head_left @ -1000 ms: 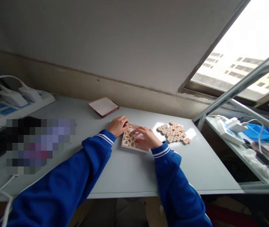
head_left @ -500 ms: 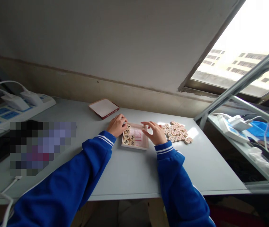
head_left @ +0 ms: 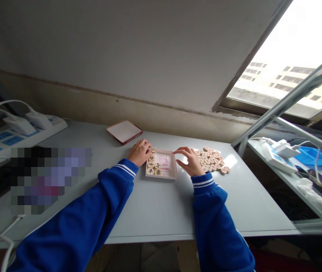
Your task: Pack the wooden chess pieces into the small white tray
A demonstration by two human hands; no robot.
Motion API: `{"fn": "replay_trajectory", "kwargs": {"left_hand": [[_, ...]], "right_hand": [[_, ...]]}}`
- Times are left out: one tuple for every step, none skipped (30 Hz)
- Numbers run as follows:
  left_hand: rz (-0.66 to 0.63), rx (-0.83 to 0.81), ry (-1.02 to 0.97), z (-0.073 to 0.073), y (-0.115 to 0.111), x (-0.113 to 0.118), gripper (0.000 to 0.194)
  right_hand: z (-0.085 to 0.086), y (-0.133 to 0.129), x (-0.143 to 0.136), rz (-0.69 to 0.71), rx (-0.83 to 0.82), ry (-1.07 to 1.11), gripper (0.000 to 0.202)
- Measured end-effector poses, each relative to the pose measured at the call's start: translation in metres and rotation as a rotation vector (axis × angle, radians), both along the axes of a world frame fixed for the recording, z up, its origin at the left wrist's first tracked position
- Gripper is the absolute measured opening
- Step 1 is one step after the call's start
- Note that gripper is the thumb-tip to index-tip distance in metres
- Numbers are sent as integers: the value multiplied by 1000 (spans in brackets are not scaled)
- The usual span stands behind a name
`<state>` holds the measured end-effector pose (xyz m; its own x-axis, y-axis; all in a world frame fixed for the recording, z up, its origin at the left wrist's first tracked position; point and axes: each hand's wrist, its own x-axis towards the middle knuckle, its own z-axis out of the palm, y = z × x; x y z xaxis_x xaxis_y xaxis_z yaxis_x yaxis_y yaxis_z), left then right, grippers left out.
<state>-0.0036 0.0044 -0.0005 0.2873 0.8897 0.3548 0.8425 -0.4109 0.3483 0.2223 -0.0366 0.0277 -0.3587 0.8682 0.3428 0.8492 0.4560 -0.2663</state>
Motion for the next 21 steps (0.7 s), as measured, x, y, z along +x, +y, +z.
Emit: {"fn": "replay_trajectory", "kwargs": {"left_hand": [[-1, 1, -1, 0, 0, 0, 21], [0, 3, -1, 0, 0, 0, 21], [0, 4, -1, 0, 0, 0, 21], [-1, 5, 1, 0, 0, 0, 21], [-1, 6, 3, -1, 0, 0, 21], [-3, 6, 6, -1, 0, 0, 21], [-6, 7, 9, -1, 1, 0, 21], [-9, 8, 12, -2, 1, 0, 20], [-10, 10, 15, -2, 1, 0, 20], [-10, 13, 16, -3, 2, -1, 20], [-10, 17, 14, -4, 3, -1, 20], [-10, 20, 11, -4, 3, -1, 20], [-9, 23, 5, -5, 3, -1, 19], [-9, 26, 0, -5, 4, -1, 19], [-10, 27, -4, -6, 4, 0, 19], [-13, 29, -6, -6, 4, 0, 20], [-16, 31, -7, -5, 4, 0, 20], [-24, 33, -7, -5, 4, 1, 21], [-33, 35, -9, -5, 4, 1, 22], [-41, 40, -13, -4, 4, 1, 23], [-44, 46, -20, -4, 3, 1, 23]], "right_hand": [[-1, -1, -10, 97, -35, 26, 27], [-2, -3, -21, 169, -75, 25, 29], [-5, -4, -30, 217, -113, 5, 31], [-7, -6, -37, 246, -144, -17, 32], [-10, -7, -43, 256, -162, -35, 32], [-12, -7, -47, 251, -172, -43, 30], [-14, -8, -49, 236, -176, -41, 27], [-14, -8, -49, 215, -175, -31, 23], [-12, -8, -48, 189, -168, -19, 20], [-10, -8, -45, 159, -153, -5, 18], [-6, -8, -40, 130, -134, 10, 16], [-2, -8, -34, 101, -112, 24, 15], [1, -8, -27, 71, -89, 31, 15], [5, -8, -18, 39, -70, 30, 16], [7, -8, -8, 6, -60, 17, 17], [7, -7, 3, -27, -60, -6, 19], [6, -7, 15, -56, -70, -36, 19], [4, -6, 27, -88, -86, -68, 19], [2, -5, 38, -107, -105, -97, 19], [-1, -4, 48, -129, -108, -118, 18], [-4, -3, 55, -148, -95, -129, 19]]}}
